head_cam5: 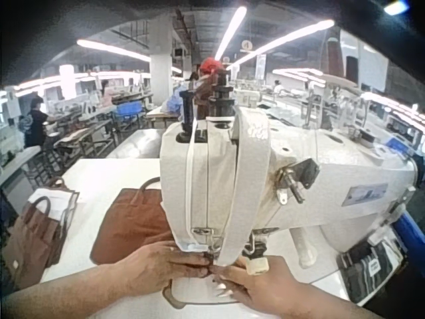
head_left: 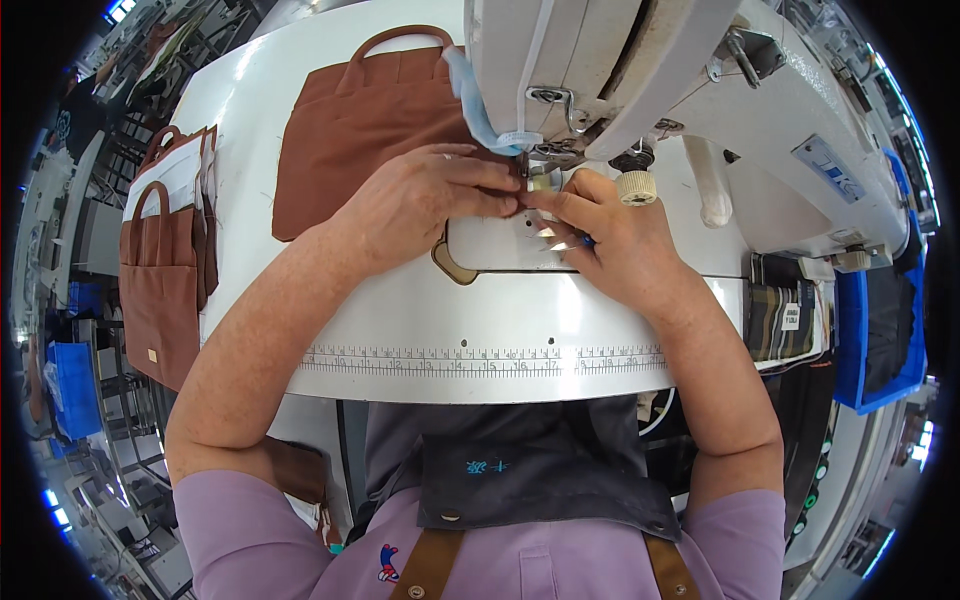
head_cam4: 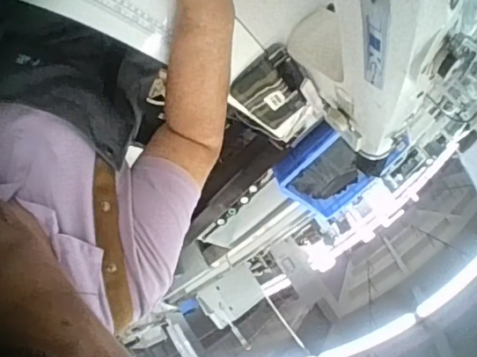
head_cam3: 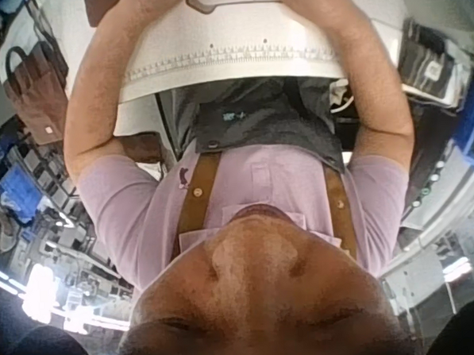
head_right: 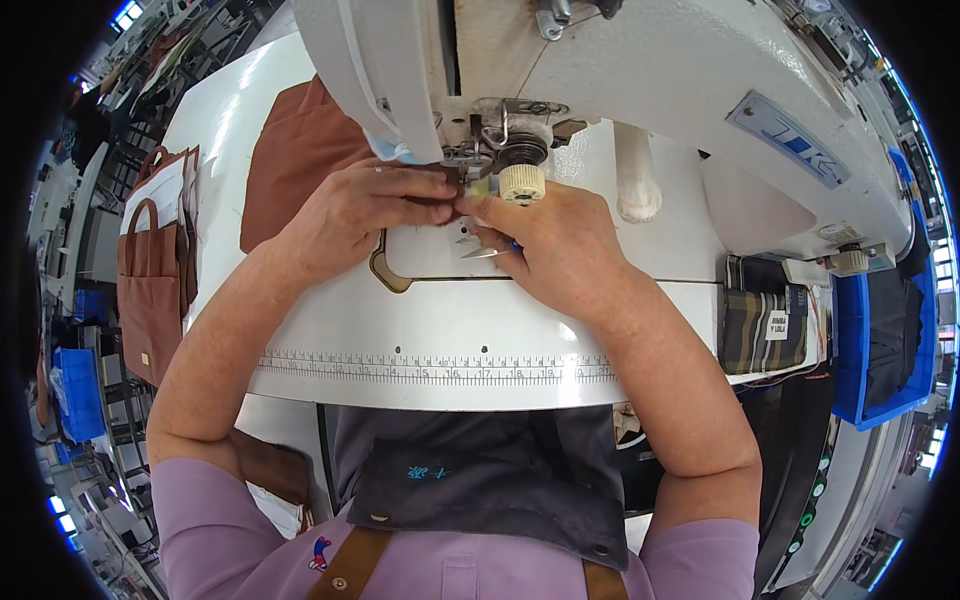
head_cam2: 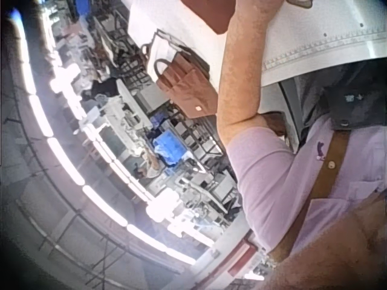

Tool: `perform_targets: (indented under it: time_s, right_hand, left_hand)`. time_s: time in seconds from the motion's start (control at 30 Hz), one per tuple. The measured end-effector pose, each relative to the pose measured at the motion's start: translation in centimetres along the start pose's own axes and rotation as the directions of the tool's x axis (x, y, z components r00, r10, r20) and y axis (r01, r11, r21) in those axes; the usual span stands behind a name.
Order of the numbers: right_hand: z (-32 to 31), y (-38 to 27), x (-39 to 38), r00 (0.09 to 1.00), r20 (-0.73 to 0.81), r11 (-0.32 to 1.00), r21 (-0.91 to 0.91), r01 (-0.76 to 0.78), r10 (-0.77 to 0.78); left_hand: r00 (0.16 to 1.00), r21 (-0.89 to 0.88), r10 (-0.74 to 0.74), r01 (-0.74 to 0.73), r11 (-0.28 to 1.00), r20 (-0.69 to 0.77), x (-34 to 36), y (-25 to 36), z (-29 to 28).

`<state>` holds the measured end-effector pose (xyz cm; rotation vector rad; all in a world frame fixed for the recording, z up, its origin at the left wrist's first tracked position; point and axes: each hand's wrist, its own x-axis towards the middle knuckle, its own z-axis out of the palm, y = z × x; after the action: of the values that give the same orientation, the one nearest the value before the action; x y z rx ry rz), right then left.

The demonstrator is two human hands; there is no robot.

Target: The person sews the edges of brown tote bags using an industrial sewing machine. They guide the fabric under the needle, stitch along the seams, and trim excess threads with scissors. The person handles multiple bags, moving finished ones aside and picking up new ones from a stack.

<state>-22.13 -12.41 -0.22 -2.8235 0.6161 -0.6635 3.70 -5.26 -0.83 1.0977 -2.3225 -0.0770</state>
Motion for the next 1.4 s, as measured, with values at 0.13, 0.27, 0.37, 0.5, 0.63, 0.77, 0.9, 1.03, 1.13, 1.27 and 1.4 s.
perform_targets:
  time_s: [0.13, 0.27, 0.37, 0.5, 0.63, 0.77, 0.9, 1.03, 1.13, 1.27, 1.4]
  right_hand:
    - [0.3, 0.1, 0.0, 0.999, -0.043, 0.998, -0.054, 0.01, -0.012]
    - [0.0, 0.0, 0.2, 1.0, 0.012, 0.998, -0.064, -0.018, 0.019]
    - [-0.2, -0.1, 0.1, 1.0, -0.006, 0.999, -0.04, -0.02, 0.02]
    - [-0.3, -0.2, 0.3, 1.0, -0.024, 1.0, 0.001, -0.004, 0.004]
    - [-0.3, -0.2, 0.2, 1.0, -0.013, 1.0, 0.018, -0.011, 0.011]
    - [0.1, 0.1, 0.0, 1.0, -0.028, 1.0, -0.02, -0.011, 0.011]
    - [0.1, 0.3, -0.2, 1.0, -0.005, 1.0, -0.017, -0.016, 0.016]
    - [0.1, 0.2, -0.2, 1.0, -0.008, 0.999, -0.038, 0.009, -0.009]
    - [0.2, 0.2, 0.0, 1.0, -0.003, 0.998, -0.059, 0.01, -0.01]
    - [0.3, 0.1, -0.3, 1.0, 0.0, 1.0, -0.013, 0.002, -0.002]
    - [0.4, 0.2, -0.2, 0.999, -0.032, 0.999, -0.036, 0.013, -0.014]
  left_hand:
    - [0.994, 0.024, -0.106, 0.106, 0.994, -0.008, 0.9, 0.0, -0.1]
    - [0.986, 0.056, -0.163, 0.164, 0.985, -0.028, 1.1, -0.2, 0.1]
    - [0.983, 0.076, -0.18, 0.182, 0.98, -0.031, 1.1, 0.0, 0.2]
    - [0.975, 0.058, -0.223, 0.224, 0.973, -0.024, 0.8, 0.2, 0.4]
    - [0.98, 0.148, -0.197, 0.195, 0.97, 0.003, 0.5, 1.5, 0.2]
    - [0.959, 0.353, -0.28, 0.247, 0.902, 0.043, 0.2, 5.2, 1.5]
    - [0.892, 0.349, -0.414, 0.336, 0.875, 0.18, 1.7, 8.2, 0.2]
    - [0.932, 0.145, -0.308, 0.284, 0.948, 0.192, 0.7, 5.5, -1.3]
    - [0.984, 0.061, -0.108, 0.101, 0.993, 0.14, -0.8, 3.0, -1.3]
    - [0.975, -0.025, -0.09, 0.097, 0.995, 0.201, -0.9, 1.8, -1.5]
    - [0.974, -0.038, -0.116, 0.125, 0.991, 0.197, -0.7, 1.8, -1.2]
